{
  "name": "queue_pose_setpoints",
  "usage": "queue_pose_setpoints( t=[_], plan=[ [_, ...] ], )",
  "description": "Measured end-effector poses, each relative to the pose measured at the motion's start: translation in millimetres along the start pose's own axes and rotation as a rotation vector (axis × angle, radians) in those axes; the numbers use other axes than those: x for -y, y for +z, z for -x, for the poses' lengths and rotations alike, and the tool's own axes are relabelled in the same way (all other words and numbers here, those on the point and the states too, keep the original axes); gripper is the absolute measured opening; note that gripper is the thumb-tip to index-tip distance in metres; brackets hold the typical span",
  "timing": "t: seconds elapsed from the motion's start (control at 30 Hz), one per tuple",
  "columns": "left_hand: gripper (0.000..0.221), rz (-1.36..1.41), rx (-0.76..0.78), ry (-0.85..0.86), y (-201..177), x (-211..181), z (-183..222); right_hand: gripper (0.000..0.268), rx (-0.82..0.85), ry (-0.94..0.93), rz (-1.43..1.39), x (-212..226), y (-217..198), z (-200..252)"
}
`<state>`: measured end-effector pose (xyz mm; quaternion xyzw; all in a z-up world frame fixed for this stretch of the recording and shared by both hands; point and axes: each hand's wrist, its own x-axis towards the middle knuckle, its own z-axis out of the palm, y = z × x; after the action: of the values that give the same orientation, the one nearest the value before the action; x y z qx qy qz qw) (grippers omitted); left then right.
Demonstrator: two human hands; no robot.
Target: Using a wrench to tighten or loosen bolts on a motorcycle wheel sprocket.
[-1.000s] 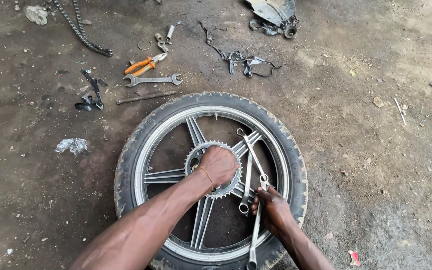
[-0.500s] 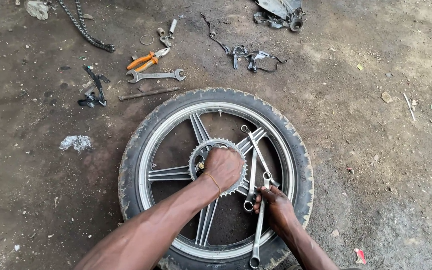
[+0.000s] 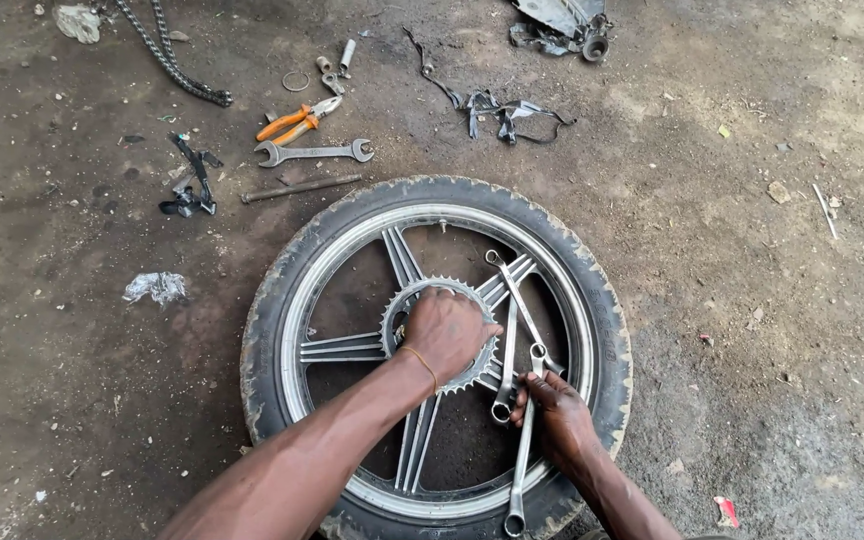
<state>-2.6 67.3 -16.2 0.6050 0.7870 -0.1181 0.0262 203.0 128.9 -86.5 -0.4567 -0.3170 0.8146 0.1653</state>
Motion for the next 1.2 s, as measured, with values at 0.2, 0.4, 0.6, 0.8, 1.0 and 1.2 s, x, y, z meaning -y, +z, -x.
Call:
queue_pose_setpoints(
  t=[0.2,0.4,0.6,0.8,1.0,1.2],
  plan=[
    [0.062,0.383,-0.036,0.082,-14.0,19.7,-1.4,0.013,-0.016,0.016,-0.034,-0.7,-1.7,-1.0],
    [0.041,0.079,-0.186,0.143,25.1,12.7,-4.2,0.014,-0.037,0.007,-0.004,-1.1,1.2,0.1],
    [0.037,0.426,-0.290,0.183,7.2,29.6,4.5,0.013,-0.010,0.006,-0.013,-1.3,-1.4,-0.8],
    [0.037,0.317,-0.279,0.172,34.5,14.9,-1.2,0.011,-0.023,0.010,0.017,0.2,2.9,1.3],
    [0.038,0.529,-0.244,0.217,5.9,26.0,10.6,0.013,-0.008,-0.004,-0.016,-3.7,-1.5,-1.3],
    [0.030,0.389,-0.221,0.063,16.4,10.7,7.5,0.018,-0.015,-0.054,0.312,22.0,42.1,33.8]
  ],
)
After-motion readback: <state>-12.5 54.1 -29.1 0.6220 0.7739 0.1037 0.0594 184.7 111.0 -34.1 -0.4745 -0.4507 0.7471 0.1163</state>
